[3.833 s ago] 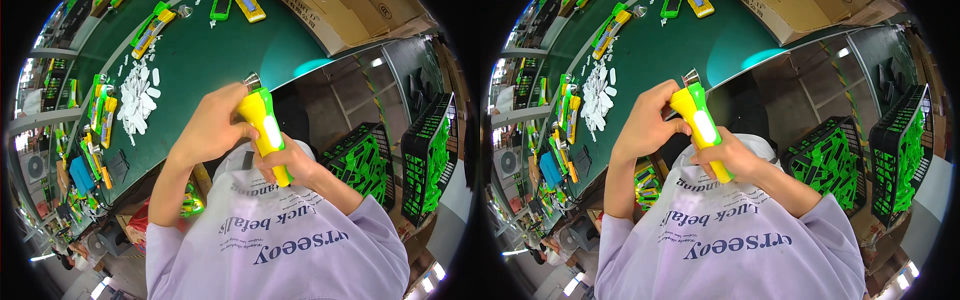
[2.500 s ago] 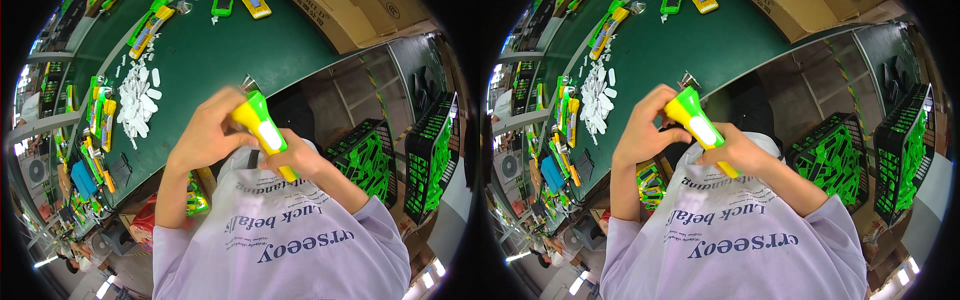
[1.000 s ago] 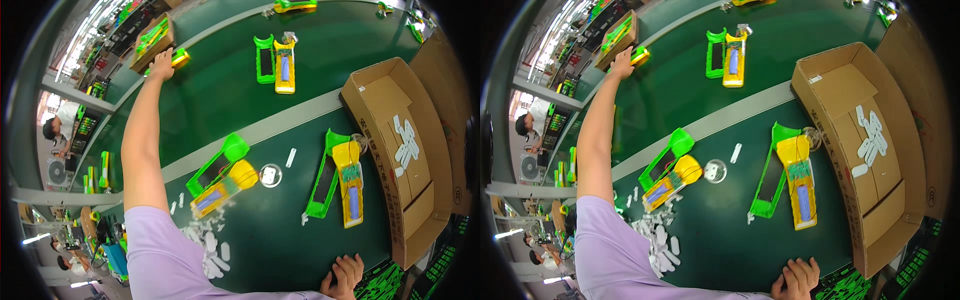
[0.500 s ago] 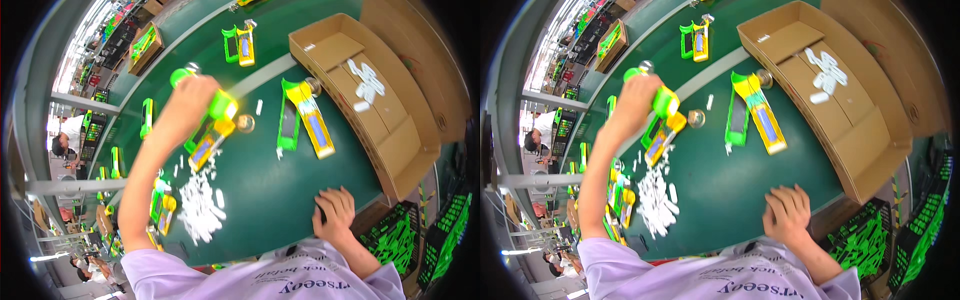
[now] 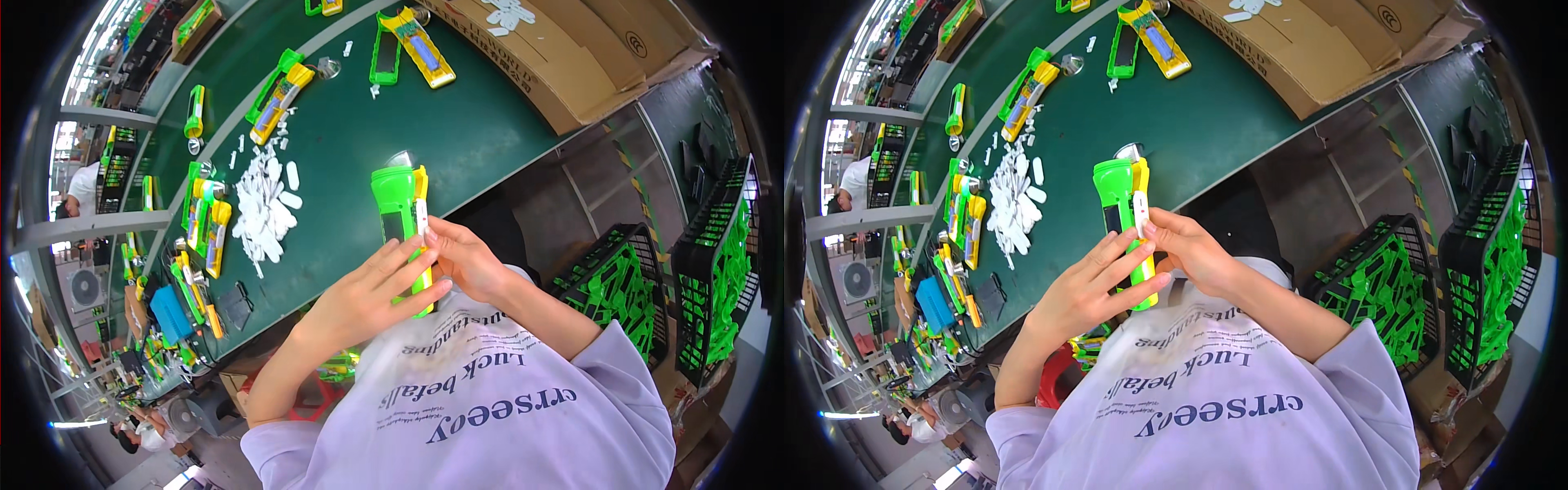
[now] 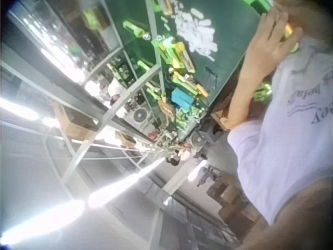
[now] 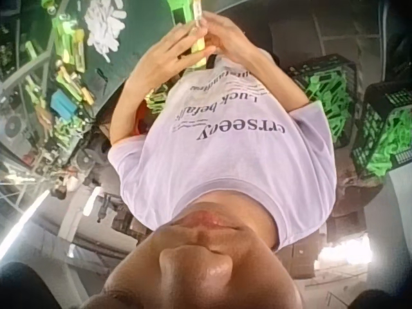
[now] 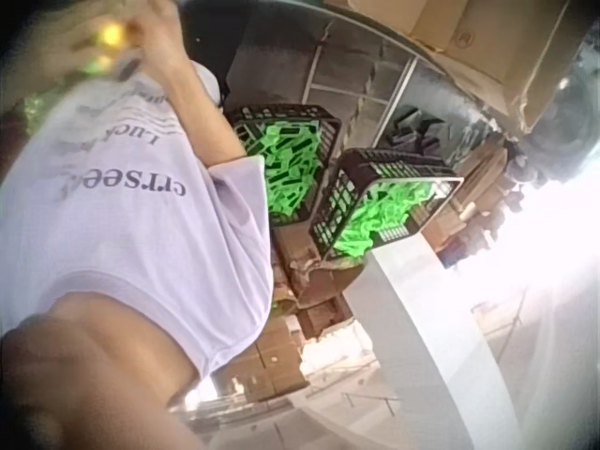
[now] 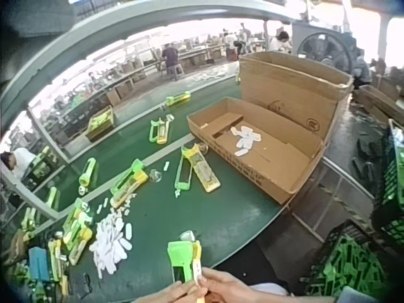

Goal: The person assembles flashlights at a workbench by picking up casing components, inserting switch buttons, pressing the housing halves together, and turning on the lights.

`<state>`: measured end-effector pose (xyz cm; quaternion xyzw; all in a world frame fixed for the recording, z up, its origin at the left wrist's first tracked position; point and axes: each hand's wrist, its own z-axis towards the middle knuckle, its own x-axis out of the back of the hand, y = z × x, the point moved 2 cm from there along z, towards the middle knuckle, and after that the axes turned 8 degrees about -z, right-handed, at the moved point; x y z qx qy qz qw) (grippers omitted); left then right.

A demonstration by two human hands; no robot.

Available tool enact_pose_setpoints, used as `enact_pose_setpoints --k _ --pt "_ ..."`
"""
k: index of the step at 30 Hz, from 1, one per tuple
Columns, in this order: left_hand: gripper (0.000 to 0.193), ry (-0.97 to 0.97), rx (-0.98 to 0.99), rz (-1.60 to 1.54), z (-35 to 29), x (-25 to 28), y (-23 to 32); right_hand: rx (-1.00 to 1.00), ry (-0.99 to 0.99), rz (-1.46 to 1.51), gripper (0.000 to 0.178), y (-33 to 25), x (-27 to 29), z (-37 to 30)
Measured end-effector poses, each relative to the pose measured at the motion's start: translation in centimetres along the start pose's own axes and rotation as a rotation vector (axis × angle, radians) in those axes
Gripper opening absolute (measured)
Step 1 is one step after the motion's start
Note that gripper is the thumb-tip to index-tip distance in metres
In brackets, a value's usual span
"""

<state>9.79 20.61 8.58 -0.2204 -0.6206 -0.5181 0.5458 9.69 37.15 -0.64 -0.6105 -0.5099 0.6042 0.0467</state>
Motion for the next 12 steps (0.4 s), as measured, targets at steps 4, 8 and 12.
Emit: enact_pose_setpoints --k 4,8,12 --pt "0.044 0.495 0.021 -0.132 -1.3 -1.6 0.8 0.025 0.014 -0.126 0.046 1.0 -0.3 -1.3" --pt "0.072 0.638 0.596 -0.379 -1.4 -2.4 1.0 0.067 0.047 -0.261 0.049 1.1 0.0 -1.9" --pt "0.084 0.524 0.757 -0.746 -0.5 -4.0 1.0 0.108 0.045 -0.311 0.05 1.3 -0.1 -2.3"
